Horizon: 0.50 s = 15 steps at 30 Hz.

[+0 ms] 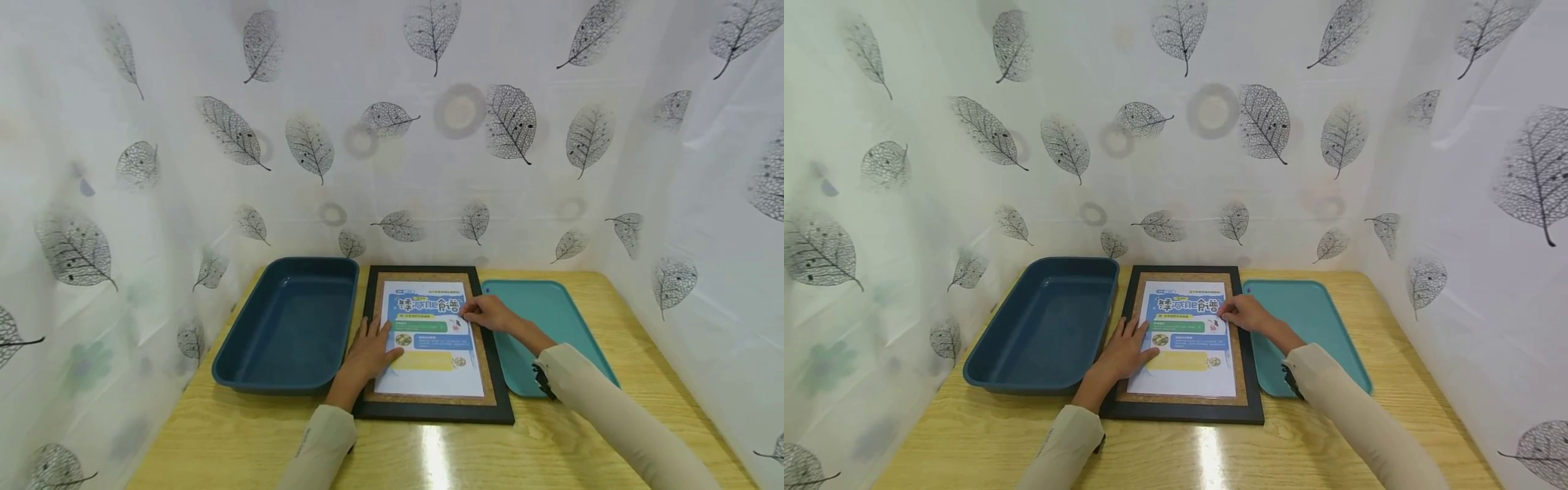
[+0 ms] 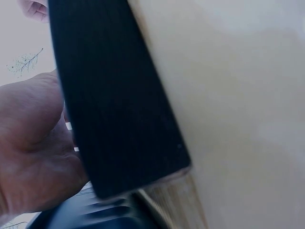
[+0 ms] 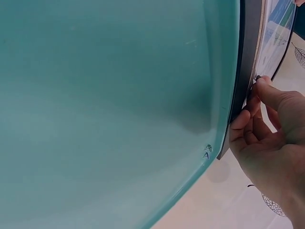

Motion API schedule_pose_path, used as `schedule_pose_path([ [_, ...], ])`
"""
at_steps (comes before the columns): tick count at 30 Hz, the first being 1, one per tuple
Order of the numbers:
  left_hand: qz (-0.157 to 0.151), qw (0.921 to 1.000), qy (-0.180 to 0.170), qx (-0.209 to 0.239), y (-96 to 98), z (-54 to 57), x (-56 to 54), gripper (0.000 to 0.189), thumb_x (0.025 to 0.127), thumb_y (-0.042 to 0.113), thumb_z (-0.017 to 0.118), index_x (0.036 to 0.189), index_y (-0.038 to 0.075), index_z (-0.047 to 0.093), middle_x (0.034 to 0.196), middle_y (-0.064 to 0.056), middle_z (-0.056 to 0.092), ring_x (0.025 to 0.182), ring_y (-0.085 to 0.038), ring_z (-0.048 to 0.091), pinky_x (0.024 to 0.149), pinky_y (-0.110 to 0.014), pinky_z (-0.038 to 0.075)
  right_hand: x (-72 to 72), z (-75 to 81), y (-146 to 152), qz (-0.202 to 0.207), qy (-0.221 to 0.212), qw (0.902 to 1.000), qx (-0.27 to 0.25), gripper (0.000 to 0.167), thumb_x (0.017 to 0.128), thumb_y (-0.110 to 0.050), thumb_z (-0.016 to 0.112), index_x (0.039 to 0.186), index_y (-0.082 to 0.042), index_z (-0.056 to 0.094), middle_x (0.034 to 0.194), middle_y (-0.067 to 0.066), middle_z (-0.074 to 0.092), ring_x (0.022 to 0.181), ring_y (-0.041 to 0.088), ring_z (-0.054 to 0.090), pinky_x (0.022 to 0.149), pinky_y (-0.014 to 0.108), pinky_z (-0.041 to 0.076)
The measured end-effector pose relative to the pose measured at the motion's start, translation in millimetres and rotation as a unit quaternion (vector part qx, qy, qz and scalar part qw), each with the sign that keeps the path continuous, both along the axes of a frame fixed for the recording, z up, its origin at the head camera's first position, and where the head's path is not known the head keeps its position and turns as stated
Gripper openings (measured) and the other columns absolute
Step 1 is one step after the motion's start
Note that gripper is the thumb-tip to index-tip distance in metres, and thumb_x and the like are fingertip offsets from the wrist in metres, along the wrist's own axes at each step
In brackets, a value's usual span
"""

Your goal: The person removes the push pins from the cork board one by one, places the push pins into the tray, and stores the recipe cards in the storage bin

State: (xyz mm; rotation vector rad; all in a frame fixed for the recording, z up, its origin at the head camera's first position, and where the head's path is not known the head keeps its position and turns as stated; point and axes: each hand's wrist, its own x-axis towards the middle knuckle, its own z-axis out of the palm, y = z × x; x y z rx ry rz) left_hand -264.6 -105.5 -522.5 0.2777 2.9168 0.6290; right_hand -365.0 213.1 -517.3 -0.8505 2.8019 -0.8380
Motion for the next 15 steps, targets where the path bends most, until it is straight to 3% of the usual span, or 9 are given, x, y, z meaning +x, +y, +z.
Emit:
schedule_pose_path([
  [8,-0.005,1.0,0.0,-0.002,-0.5,-1.7,-0.1,0.077,0.102,0.046,0.064,0.162,0.006,0.036,0.172,-0.02,0.015,0.157,-0.048,0.008,0.123,-0.06,0.02,2.8,2.4,-2.6,-0.005,-0.011,0.9999,0.002,0.01,0.1,-0.003,0.066,0.102,-0.001,0.076,0.098,0.01,0.075,0.08,0.013,0.061,0.07,0.029,0.051],
  [15,-0.001,1.0,-0.003,0.002,-1.6,-1.8,-1.5,0.078,0.102,0.047,0.064,0.162,0.007,0.035,0.172,-0.019,0.013,0.157,-0.046,0.007,0.123,-0.06,0.02,2.7,5.4,-1.6,0.007,-0.014,0.9998,-0.011,0.012,0.101,-0.002,0.065,0.104,0.001,0.075,0.099,0.012,0.075,0.081,0.016,0.064,0.069,0.03,0.052],
])
